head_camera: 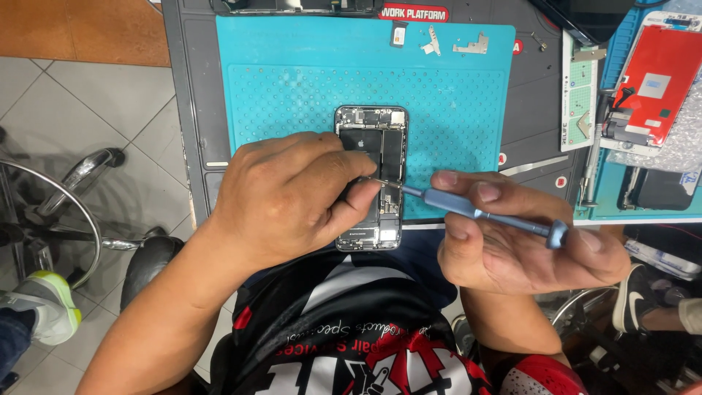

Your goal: Reconnecting internal cables and the battery of a smartphone using a screwdriver and tweezers on a repair mat.

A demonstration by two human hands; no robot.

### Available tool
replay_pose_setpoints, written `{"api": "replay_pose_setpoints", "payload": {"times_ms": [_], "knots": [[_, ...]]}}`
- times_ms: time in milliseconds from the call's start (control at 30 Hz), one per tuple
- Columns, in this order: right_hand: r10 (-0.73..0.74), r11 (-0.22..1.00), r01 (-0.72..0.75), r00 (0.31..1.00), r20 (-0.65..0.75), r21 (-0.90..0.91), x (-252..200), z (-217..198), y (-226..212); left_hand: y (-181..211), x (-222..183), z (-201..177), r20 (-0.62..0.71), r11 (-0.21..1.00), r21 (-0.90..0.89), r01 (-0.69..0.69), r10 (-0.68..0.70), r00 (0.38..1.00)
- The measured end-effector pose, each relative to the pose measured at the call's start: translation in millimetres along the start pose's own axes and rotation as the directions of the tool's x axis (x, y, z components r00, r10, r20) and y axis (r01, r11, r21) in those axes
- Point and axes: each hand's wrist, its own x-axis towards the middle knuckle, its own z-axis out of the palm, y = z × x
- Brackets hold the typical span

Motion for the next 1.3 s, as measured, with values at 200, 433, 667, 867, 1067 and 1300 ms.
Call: {"api": "replay_pose_setpoints", "payload": {"times_ms": [200, 433, 667, 867, 1067, 1300], "knots": [[0.425, 0.334, -0.620, 0.772, 0.473, 0.710, 14.2, -50.2, -13.2, -1.3, -1.5, -3.6, 0.075, 0.998, -0.044, 0.037, -0.034, 0.997], [0.393, 0.743, -0.627, 0.690, 0.607, 0.232, 4.6, -76.6, -18.4, -3.0, 6.1, -7.7, 0.034, 0.990, -0.142, 0.008, -0.004, 0.999], [0.405, 0.876, -0.467, 0.848, 0.341, 0.120, 3.9, -30.5, -22.7, 1.3, 8.0, -9.2, 0.086, 0.997, -0.056, 0.058, -0.053, 0.995], [0.660, 0.535, -0.803, 0.592, 0.463, 0.263, 12.4, -47.2, -30.4, 1.5, 8.4, -8.9, 0.108, 1.000, -0.016, 0.027, -0.025, 0.994], [0.619, 0.661, -0.720, 0.682, 0.389, 0.211, 5.7, -39.6, -27.6, 0.4, 8.2, -8.2, 0.102, 1.000, 0.009, -0.004, 0.003, 0.995], [0.080, 0.864, 0.256, 0.781, 0.620, -0.434, 52.5, -6.8, -45.2, -1.3, 7.5, -7.0, 0.090, 0.997, 0.050, -0.055, 0.050, 0.995]]}}
